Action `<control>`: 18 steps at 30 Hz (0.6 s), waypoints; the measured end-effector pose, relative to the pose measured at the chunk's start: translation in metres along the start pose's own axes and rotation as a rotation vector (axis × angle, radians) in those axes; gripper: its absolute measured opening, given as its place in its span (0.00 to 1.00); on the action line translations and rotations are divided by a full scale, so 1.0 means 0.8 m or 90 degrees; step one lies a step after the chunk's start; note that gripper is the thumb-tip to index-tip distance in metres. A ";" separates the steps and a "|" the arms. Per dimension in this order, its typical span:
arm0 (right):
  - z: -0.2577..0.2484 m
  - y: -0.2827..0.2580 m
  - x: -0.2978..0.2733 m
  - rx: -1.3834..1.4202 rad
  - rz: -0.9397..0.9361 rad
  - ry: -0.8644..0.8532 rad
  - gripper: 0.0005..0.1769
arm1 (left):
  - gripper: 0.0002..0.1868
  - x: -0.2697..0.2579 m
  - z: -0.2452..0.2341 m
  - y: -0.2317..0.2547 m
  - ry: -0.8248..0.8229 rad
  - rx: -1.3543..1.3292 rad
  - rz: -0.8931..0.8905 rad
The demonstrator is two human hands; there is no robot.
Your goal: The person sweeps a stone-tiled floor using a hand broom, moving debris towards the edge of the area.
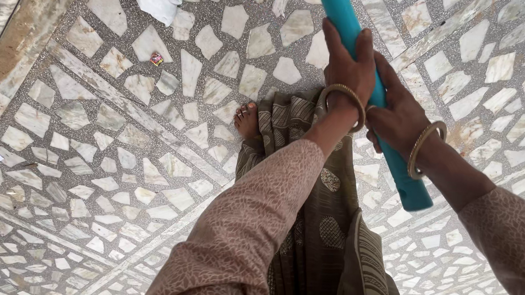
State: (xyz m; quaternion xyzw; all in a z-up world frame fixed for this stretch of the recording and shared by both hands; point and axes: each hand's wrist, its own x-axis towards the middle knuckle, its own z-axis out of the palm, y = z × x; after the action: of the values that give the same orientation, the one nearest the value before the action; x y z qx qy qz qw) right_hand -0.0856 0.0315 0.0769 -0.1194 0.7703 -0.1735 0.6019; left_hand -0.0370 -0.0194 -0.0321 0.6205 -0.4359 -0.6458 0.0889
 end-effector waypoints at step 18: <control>0.050 -0.001 -0.033 -0.136 -0.059 -0.083 0.57 | 0.44 -0.056 -0.076 -0.046 0.090 -0.131 0.049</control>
State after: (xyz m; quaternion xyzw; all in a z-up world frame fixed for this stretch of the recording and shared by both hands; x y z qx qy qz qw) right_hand -0.0408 0.0360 0.0919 -0.2291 0.7375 -0.1104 0.6256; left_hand 0.0417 0.0051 -0.0151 0.6346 -0.3836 -0.6379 0.2077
